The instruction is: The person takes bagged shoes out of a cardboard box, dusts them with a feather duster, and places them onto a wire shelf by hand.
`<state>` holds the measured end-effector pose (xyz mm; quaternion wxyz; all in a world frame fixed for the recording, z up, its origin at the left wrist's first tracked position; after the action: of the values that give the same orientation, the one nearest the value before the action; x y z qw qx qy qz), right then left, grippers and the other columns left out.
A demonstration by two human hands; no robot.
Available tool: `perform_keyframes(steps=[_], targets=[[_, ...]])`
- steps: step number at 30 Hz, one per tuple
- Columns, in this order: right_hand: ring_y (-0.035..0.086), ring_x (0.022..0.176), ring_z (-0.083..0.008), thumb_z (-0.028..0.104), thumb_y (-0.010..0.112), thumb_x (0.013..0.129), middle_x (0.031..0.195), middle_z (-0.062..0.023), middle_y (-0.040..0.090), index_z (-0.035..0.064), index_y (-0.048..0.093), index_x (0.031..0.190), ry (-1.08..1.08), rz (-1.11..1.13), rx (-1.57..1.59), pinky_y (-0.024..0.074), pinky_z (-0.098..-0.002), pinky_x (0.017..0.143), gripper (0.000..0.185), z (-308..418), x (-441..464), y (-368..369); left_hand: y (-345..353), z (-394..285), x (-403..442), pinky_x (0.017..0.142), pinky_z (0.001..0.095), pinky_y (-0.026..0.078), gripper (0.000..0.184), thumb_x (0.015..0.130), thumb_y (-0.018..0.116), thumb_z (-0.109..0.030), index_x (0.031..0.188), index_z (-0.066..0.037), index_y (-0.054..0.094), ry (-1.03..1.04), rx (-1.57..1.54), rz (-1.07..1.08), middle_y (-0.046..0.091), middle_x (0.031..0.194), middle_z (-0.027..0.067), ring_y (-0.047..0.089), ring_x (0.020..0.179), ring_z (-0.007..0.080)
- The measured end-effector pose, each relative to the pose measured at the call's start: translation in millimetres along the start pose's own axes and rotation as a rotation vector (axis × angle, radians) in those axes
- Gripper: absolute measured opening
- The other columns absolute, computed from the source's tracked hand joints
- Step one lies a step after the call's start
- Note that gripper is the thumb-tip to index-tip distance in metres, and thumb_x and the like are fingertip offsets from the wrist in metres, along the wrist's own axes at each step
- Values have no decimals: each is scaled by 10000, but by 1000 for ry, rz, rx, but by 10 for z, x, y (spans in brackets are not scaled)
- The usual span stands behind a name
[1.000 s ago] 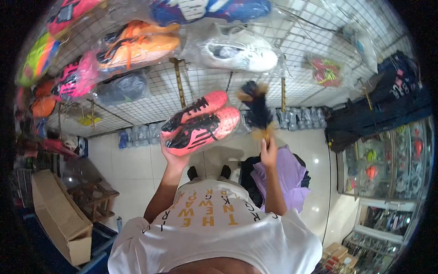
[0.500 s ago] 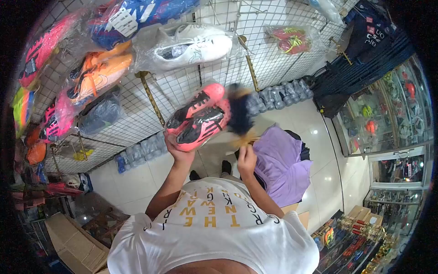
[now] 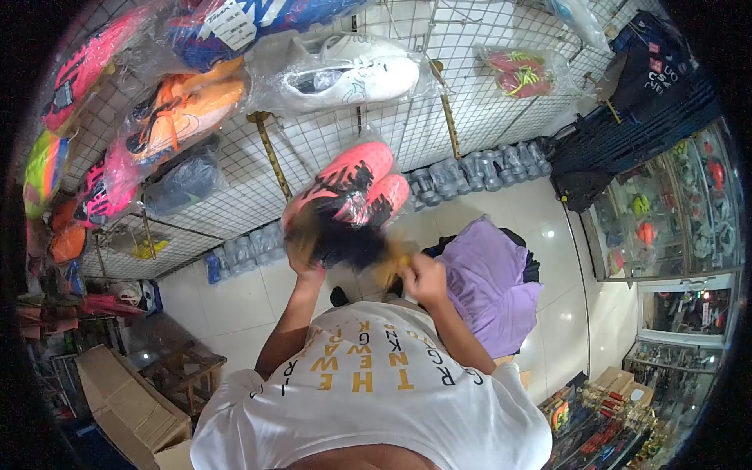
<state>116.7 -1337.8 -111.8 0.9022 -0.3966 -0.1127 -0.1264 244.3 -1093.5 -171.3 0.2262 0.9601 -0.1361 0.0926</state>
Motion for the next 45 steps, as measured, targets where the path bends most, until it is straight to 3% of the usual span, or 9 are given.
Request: perform_keyframes(steps=[4, 8, 10, 14, 19, 23, 32, 39, 45], targets=[[532, 565, -372, 139, 578, 824, 653, -203, 540, -26, 533, 742, 576, -155, 26, 396, -397, 507, 190, -175, 250, -304, -77, 206, -96, 1058, 428, 356, 714, 868, 585, -443, 1387, -19, 339, -38, -538, -131, 438, 1372, 111, 435, 1262, 267], [558, 561, -373, 142, 601, 807, 646, -207, 558, -13, 572, 760, -22, 61, 16, 412, -400, 498, 165, 307, 314, -388, -1066, 1200, -470, 1064, 430, 348, 698, 912, 525, -427, 1411, 2, 289, -262, -267, -173, 397, 1419, 117, 440, 1255, 273], [570, 562, -376, 146, 610, 799, 635, -207, 565, -6, 584, 762, -90, 52, 1, 418, -410, 493, 158, 402, 406, -493, -262, 168, -251, 1021, 352, 354, 921, 748, 717, -531, 1371, 30, 336, 54, 512, -101, 452, 1323, 108, 459, 1193, 214], [592, 601, -376, 209, 653, 787, 619, -191, 571, 26, 604, 770, 423, -126, -257, 432, -413, 498, 190, 47, 527, -662, 214, -509, -79, 1023, 365, 348, 1031, 658, 753, -608, 1330, 70, 367, 28, 57, -78, 469, 1282, 131, 455, 1195, 231], [579, 559, -390, 269, 616, 860, 575, -189, 567, 34, 639, 812, -74, 179, 65, 426, -438, 487, 241, 588, 450, -593, -40, -275, -228, 1020, 389, 347, 1080, 633, 741, -655, 1330, 79, 364, 161, 476, -4, 487, 1263, 129, 470, 1178, 232], [578, 560, -390, 252, 617, 861, 585, -197, 567, 25, 630, 818, 447, -101, -291, 426, -432, 486, 231, -116, 437, -745, 277, -617, -141, 1006, 372, 366, 1102, 621, 782, -612, 1337, 98, 337, 67, 227, 37, 493, 1255, 147, 476, 1168, 234], [579, 562, -376, 224, 576, 880, 604, -201, 562, 8, 625, 803, 398, -61, -59, 431, -396, 503, 234, 7, 241, -634, 195, -500, -264, 1004, 348, 377, 1061, 624, 812, -546, 1350, 59, 330, -75, -40, -82, 484, 1279, 136, 476, 1185, 231], [574, 513, -332, 217, 580, 877, 576, -187, 561, -19, 592, 781, -38, 48, 54, 434, -372, 491, 255, 319, 69, -474, 60, -286, -337, 1074, 461, 330, 744, 894, 420, -553, 1423, -47, 287, -120, -264, -77, 391, 1411, 144, 417, 1277, 320], [492, 460, -320, 233, 586, 878, 558, -194, 510, -15, 561, 817, 482, -166, 24, 373, -355, 469, 257, -103, -26, -442, 243, -475, -208, 1065, 494, 340, 762, 888, 398, -609, 1418, -69, 305, -156, -553, -123, 399, 1406, 143, 420, 1272, 331]])
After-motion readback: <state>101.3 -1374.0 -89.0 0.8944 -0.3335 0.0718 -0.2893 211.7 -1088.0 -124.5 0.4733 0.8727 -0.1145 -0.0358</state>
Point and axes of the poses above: each hand's wrist, its own x-axis towards the middle knuckle, its own y-axis out of the palm, z = x × y, the point moved 5 cm from there along x, towards the middle knuckle
